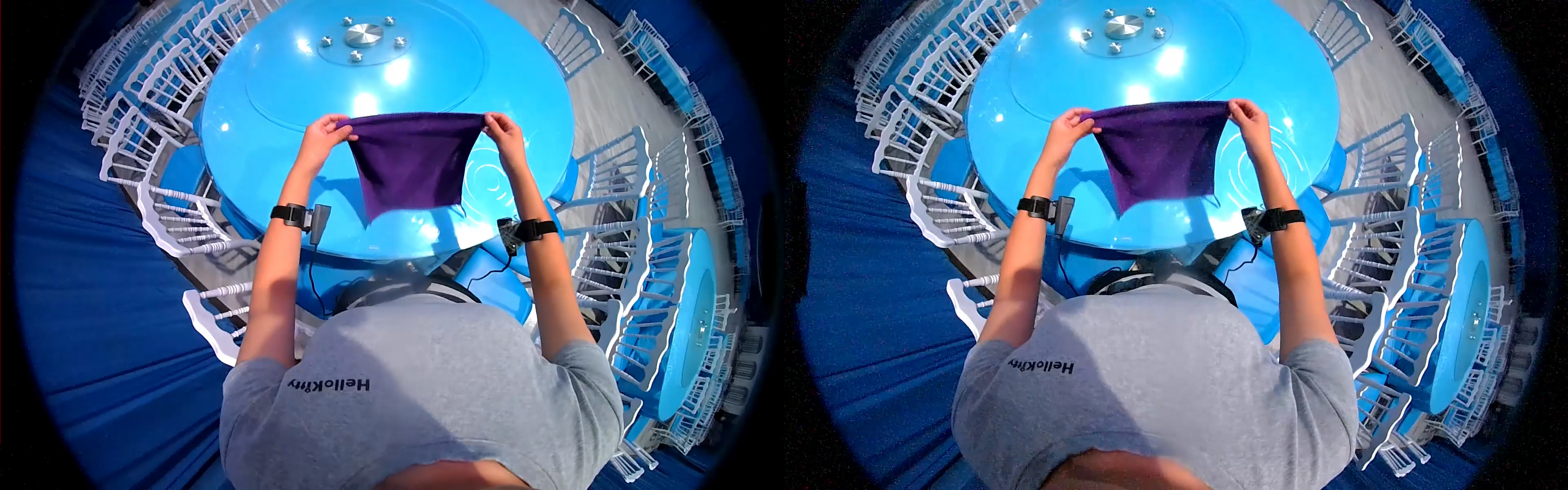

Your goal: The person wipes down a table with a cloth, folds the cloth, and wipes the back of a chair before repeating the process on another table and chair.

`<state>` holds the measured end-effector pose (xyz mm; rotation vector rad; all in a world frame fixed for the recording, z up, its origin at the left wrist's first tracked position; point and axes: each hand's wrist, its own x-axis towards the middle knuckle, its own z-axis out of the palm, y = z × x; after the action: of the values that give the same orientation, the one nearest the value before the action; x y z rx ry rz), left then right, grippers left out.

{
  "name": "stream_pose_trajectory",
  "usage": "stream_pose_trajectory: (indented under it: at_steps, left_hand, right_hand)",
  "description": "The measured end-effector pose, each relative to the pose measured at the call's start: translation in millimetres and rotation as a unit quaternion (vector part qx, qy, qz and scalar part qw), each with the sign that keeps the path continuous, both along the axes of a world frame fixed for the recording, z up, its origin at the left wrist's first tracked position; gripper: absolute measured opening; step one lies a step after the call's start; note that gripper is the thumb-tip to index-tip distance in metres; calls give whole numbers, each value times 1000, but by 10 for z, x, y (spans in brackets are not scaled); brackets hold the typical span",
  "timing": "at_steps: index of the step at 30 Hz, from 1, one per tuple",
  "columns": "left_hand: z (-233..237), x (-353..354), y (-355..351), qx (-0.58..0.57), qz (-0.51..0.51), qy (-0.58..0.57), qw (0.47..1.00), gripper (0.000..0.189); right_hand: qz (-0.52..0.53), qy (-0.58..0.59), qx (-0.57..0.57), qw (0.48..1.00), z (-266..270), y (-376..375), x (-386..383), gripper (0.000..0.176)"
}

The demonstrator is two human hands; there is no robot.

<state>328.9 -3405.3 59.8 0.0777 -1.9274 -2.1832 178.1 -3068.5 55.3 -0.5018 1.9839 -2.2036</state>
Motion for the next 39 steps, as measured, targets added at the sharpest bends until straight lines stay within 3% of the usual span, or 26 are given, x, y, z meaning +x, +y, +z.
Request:
stream_pose_trajectory:
  at_steps: [5,8,12,15,18,24,29,33,39]
  left_hand:
    - [534,90,-81,-84,48,-4,995,18]
    - [487,279,-107,-175,17,-23,984,14]
    - [74,644,133,-195,-32,-87,976,13]
    - [-631,881,238,-231,-66,-128,962,16]
    - [-967,1162,409,-242,-113,-191,945,15]
    - [-1362,1566,491,-115,-143,-309,933,13]
    - [-1290,1634,536,-140,-176,-374,900,12]
    - [-1191,1588,544,-141,-162,-351,911,15]
    - [-1529,1250,366,-98,-67,-282,952,18]
  right_hand:
    - [42,76,-12,996,433,-31,17,21]
    - [42,87,5,995,384,42,107,21]
    - [63,47,119,990,-103,240,386,24]
    - [83,73,290,951,-621,424,676,24]
    - [139,20,305,942,-1106,600,1025,21]
    - [210,-94,314,921,-1464,945,1545,16]
    - [221,-89,310,921,-1424,1005,1699,21]
    - [238,-129,318,909,-1448,960,1624,17]
    - [174,-39,307,935,-1432,568,1079,19]
